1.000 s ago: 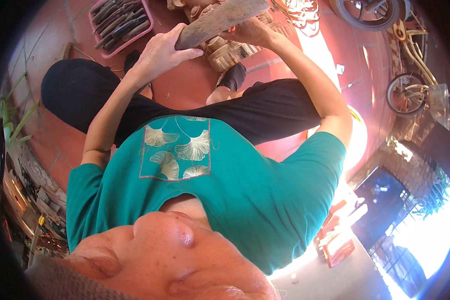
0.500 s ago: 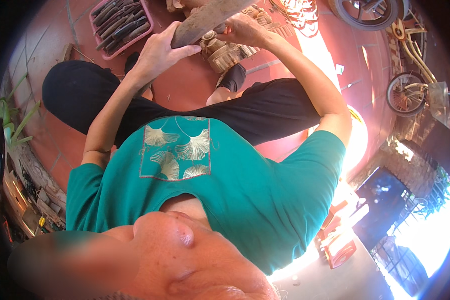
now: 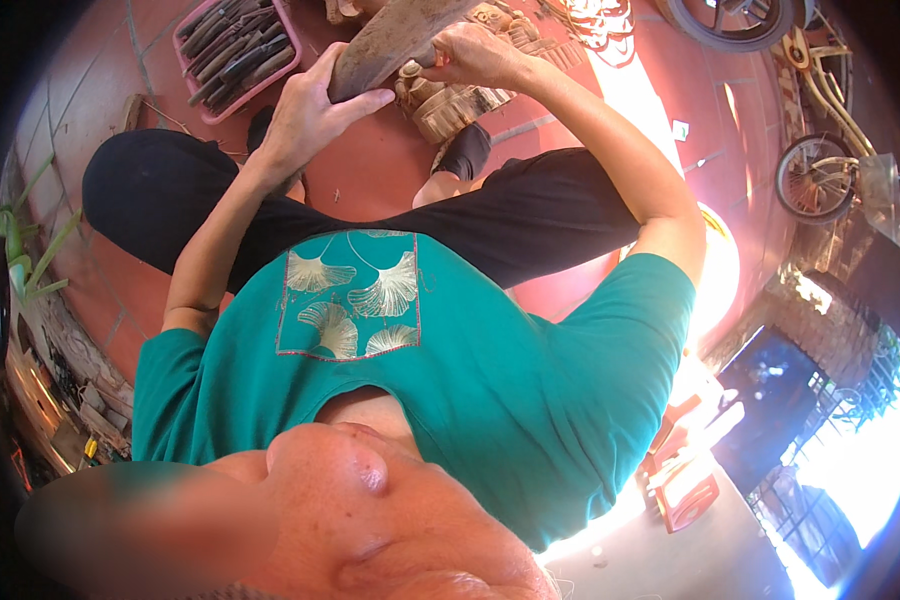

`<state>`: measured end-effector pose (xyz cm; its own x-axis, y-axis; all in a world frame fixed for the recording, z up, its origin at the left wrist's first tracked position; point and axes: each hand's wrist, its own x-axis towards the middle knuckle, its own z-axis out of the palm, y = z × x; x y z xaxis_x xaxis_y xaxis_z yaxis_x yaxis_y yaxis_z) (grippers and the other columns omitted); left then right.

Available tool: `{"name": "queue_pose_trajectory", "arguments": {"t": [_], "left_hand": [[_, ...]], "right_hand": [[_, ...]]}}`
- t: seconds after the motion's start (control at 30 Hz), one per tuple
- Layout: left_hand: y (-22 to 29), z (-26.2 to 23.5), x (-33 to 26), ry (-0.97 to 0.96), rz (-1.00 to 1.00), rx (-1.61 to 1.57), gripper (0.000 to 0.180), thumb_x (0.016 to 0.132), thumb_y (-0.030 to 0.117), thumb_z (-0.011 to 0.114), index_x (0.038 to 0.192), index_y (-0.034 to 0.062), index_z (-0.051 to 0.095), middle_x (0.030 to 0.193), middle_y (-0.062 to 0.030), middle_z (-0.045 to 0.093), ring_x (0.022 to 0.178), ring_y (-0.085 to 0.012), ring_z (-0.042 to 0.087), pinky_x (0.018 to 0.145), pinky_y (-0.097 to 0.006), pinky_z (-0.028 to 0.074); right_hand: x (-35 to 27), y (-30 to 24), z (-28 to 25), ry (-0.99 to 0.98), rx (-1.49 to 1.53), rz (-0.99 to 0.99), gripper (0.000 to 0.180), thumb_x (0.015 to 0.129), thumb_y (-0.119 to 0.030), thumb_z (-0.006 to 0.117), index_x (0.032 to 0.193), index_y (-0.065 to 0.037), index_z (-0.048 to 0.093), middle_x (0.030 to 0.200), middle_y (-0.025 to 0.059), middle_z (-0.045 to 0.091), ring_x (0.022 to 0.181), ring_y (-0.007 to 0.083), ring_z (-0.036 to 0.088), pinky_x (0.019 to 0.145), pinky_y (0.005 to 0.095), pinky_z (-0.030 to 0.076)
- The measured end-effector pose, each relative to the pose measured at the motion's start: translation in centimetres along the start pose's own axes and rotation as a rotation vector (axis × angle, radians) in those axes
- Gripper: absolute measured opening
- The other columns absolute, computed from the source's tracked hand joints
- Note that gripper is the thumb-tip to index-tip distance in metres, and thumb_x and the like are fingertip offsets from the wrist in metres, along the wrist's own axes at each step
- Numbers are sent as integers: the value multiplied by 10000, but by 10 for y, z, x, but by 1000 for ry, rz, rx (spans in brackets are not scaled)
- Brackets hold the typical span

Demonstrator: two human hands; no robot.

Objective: The person sits on the floor and carves a wooden object using a chisel and mallet. They repeatedly strike the chisel to shape the wood, occasionally adjusting the object's position.

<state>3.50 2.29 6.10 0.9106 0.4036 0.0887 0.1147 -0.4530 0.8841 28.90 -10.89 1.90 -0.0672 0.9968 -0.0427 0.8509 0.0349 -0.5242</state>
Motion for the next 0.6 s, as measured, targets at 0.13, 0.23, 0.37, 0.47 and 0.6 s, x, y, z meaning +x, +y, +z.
{"name": "queue_pose_trajectory", "arguments": {"t": [0.13, 0.23, 0.37, 0.47, 0.6], "left_hand": [[-5, 3, 3, -126, -79, 206, 587, 877, 408, 789, 1264, 16, 584, 909, -229, 715, 856, -329, 734, 775, -388, 548], [4, -3, 2, -119, -76, 200, 597, 876, 428, 779, 1259, 19, 575, 888, -226, 718, 849, -358, 729, 777, -427, 545], [5, -1, -1, -3, -6, 78, 605, 876, 464, 751, 1238, 16, 565, 849, -232, 722, 839, -425, 715, 800, -515, 536], [-11, 4, 2, -79, -13, 117, 617, 868, 448, 778, 1259, 17, 573, 858, -217, 712, 802, -369, 718, 768, -438, 539], [-4, -2, 2, -142, -106, 211, 617, 869, 448, 784, 1267, 21, 583, 896, -214, 708, 823, -324, 722, 769, -398, 538]], "right_hand": [[-2, 0, 5, 131, 91, -145, 220, 849, -220, 780, 874, -42, 653, 788, 120, 649, 762, 294, 657, 689, 418, 521], [-4, 6, 4, 64, 41, -103, 219, 862, -225, 762, 889, -39, 649, 807, 119, 655, 750, 268, 650, 682, 404, 519], [1, -4, -2, -58, -40, 45, 225, 880, -241, 738, 892, -38, 645, 783, 114, 644, 735, 259, 643, 690, 389, 524], [-2, -6, 2, 146, 26, -118, 262, 890, -280, 741, 877, -29, 668, 729, 117, 646, 696, 263, 647, 680, 383, 532], [-6, -4, -12, -43, 81, 58, 290, 911, -255, 784, 1136, -84, 718, 945, 63, 723, 878, 189, 672, 768, 362, 551]]}}
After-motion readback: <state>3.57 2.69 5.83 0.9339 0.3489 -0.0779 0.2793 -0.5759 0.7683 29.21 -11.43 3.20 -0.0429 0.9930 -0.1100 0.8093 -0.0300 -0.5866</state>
